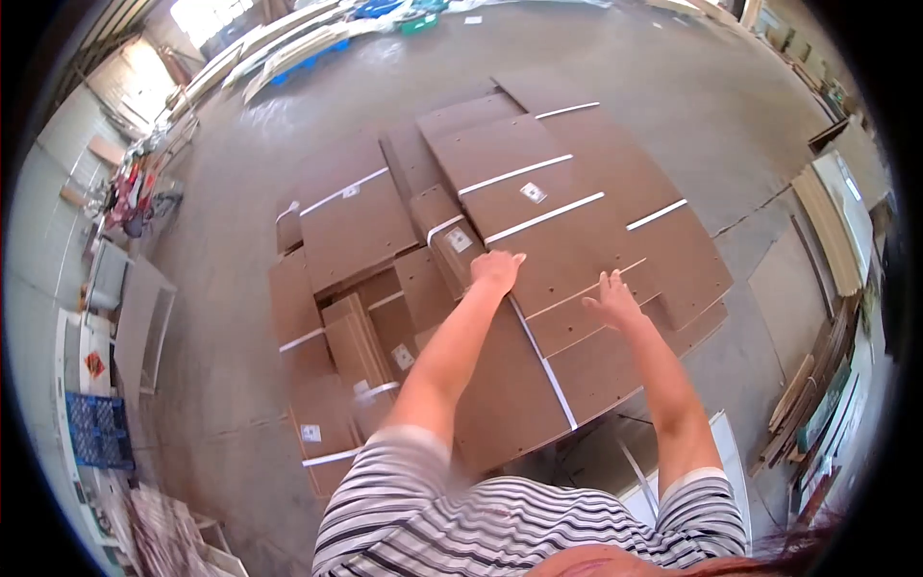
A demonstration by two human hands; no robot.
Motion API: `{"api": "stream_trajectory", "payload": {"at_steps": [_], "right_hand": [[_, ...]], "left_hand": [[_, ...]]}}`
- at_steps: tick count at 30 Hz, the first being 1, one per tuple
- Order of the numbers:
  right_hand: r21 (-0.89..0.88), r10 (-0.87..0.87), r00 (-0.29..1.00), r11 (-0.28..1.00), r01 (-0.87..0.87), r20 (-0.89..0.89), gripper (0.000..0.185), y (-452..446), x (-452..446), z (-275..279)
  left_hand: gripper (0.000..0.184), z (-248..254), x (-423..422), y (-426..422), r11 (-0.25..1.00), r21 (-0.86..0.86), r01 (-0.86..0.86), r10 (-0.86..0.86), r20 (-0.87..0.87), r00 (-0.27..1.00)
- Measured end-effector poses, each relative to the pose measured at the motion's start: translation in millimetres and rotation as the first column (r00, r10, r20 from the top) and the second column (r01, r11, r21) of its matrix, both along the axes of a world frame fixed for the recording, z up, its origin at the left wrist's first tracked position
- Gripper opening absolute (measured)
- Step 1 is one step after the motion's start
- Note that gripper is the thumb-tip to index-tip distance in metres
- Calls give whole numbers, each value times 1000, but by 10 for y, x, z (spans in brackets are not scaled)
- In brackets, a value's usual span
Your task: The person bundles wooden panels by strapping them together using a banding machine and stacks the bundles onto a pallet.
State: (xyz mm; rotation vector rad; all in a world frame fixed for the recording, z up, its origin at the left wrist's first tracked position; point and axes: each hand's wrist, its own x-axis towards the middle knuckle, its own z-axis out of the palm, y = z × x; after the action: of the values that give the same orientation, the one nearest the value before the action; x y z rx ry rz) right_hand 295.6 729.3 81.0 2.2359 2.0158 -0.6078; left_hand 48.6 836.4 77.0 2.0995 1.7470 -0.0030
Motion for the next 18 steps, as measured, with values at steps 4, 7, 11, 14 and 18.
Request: {"api": "stream_trajectory", "payload": {"at_steps": [4,7,11,14,18], "right_hand": [[-262,-92,988,963,56,-127,83,-74,-18,-63],[-157,54,999,986,-51,10,87,-261,-18,-280],[-130,46,999,991,-43,26,94,-416,-121,-220],[-14,46,999,999,-46,1,100,-577,-170,-308],[134,78,996,988,-73,-33,104,-633,-183,-532]], "left_hand": [[45,-96,-101,0,961,275,-41,45,-7,999],[54,69,-223,-168,939,154,-308,311,0,950],[72,-720,-556,-105,926,277,-256,251,54,966],[75,-723,-603,-74,884,467,-9,72,-119,990],[80,-891,-656,30,939,342,-32,70,-101,992]]}}
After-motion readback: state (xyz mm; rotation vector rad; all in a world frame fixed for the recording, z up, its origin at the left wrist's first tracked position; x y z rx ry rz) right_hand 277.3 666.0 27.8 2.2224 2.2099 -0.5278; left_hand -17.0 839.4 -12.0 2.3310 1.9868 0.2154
